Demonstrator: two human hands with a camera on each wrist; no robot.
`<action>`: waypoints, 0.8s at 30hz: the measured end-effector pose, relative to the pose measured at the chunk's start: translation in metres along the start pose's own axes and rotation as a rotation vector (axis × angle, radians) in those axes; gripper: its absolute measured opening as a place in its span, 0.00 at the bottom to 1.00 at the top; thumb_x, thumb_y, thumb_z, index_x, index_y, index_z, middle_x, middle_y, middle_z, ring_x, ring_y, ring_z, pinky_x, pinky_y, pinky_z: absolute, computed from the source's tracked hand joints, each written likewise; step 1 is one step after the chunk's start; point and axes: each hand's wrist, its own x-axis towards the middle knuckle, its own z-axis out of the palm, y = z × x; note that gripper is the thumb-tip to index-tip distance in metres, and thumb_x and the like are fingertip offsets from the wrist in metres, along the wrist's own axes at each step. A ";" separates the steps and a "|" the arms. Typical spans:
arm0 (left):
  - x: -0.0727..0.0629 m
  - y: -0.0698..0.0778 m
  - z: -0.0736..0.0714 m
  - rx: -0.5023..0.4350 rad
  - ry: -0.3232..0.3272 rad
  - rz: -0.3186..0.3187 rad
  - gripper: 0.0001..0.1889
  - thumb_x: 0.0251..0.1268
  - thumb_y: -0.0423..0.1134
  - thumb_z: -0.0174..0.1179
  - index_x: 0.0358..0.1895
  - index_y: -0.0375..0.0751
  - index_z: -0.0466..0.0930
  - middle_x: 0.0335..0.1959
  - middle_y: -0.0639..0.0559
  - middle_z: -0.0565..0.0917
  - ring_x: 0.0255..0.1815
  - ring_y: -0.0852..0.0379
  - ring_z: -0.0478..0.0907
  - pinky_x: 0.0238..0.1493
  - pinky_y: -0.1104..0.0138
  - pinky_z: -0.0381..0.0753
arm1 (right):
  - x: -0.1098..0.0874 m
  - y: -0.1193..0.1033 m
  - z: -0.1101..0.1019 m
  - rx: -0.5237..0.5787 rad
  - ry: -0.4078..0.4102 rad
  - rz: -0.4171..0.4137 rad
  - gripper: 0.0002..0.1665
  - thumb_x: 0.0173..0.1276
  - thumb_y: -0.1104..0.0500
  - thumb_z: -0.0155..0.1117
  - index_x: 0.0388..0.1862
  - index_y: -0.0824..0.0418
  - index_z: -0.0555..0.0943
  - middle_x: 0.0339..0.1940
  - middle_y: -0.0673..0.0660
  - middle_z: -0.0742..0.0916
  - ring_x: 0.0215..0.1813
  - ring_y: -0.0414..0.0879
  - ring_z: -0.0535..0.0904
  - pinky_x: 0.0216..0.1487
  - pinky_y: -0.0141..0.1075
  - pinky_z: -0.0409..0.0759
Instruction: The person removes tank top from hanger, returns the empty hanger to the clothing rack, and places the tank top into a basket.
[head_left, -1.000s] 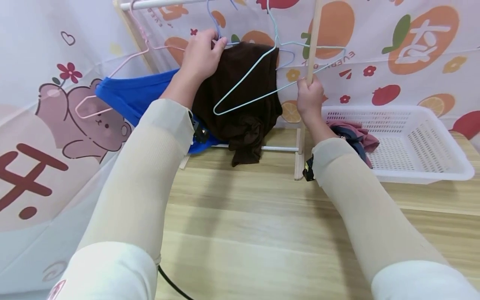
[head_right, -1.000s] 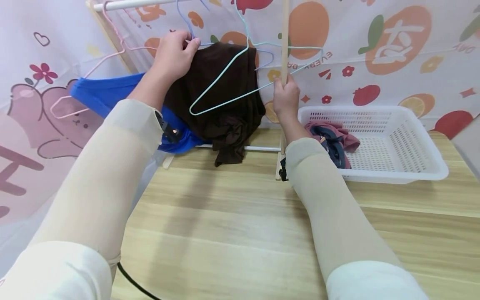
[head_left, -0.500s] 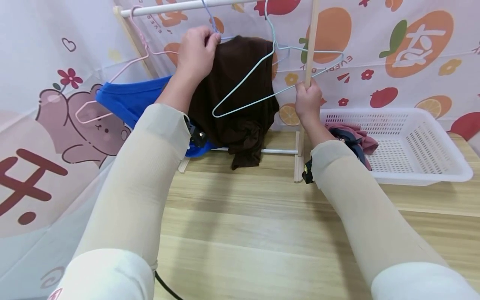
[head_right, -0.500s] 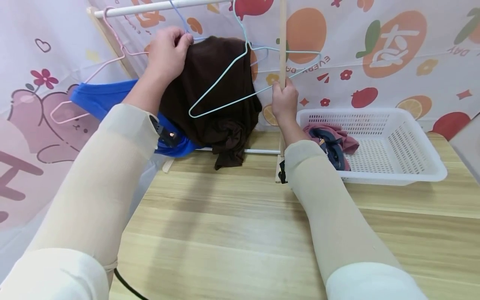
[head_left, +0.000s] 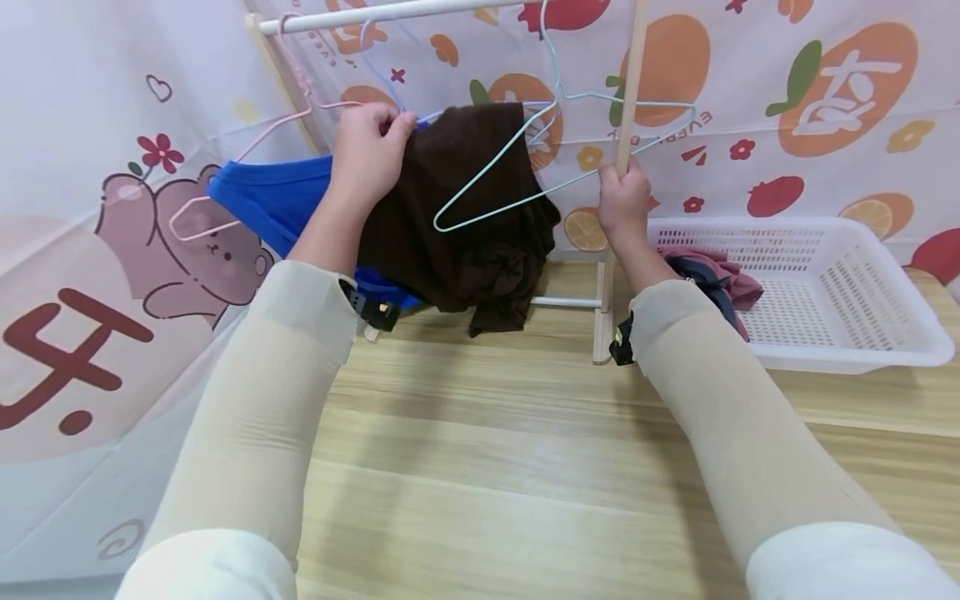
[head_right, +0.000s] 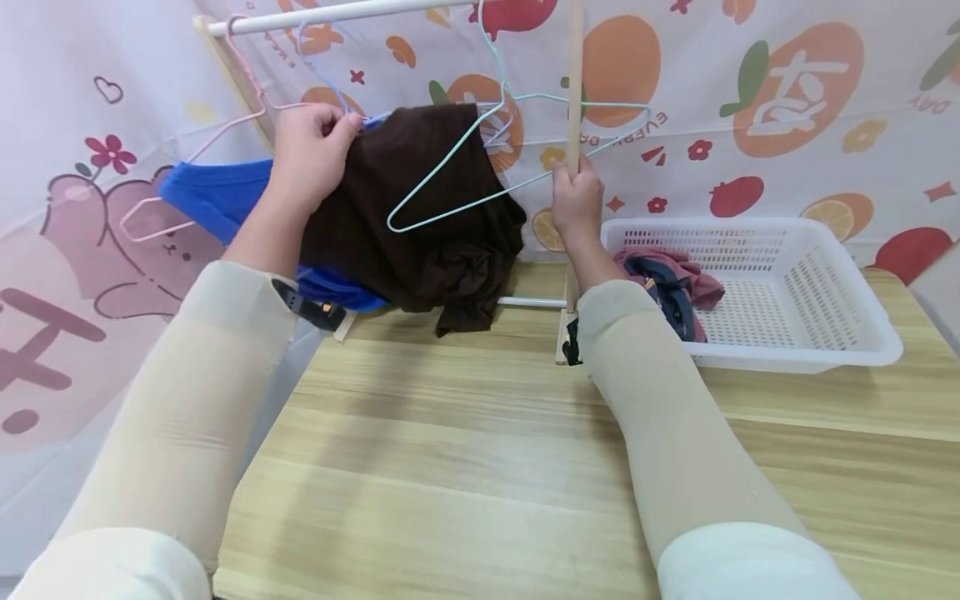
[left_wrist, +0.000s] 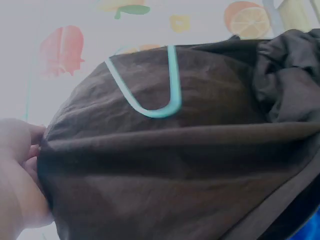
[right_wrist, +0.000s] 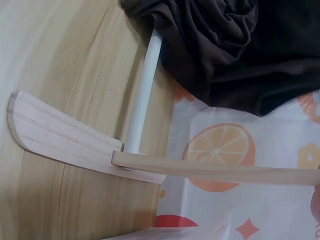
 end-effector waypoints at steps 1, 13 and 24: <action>-0.005 -0.006 0.000 -0.032 -0.020 -0.030 0.19 0.74 0.52 0.52 0.32 0.39 0.79 0.25 0.54 0.72 0.33 0.59 0.68 0.35 0.69 0.66 | 0.000 -0.001 -0.001 -0.003 0.002 0.000 0.10 0.76 0.54 0.50 0.32 0.52 0.70 0.19 0.48 0.70 0.14 0.38 0.58 0.14 0.29 0.57; -0.063 -0.059 0.014 -0.528 -0.365 -0.369 0.16 0.69 0.50 0.60 0.44 0.39 0.85 0.26 0.57 0.84 0.28 0.61 0.82 0.32 0.70 0.82 | -0.003 -0.004 -0.016 0.005 -0.029 0.039 0.11 0.77 0.51 0.50 0.32 0.51 0.68 0.19 0.47 0.71 0.15 0.38 0.62 0.15 0.29 0.59; -0.115 -0.092 0.020 -0.691 -0.441 -0.420 0.12 0.70 0.37 0.60 0.52 0.36 0.81 0.35 0.57 0.85 0.31 0.61 0.80 0.31 0.66 0.85 | -0.008 -0.016 -0.012 -0.007 -0.134 0.108 0.12 0.74 0.47 0.56 0.34 0.51 0.70 0.17 0.47 0.74 0.19 0.38 0.71 0.22 0.28 0.69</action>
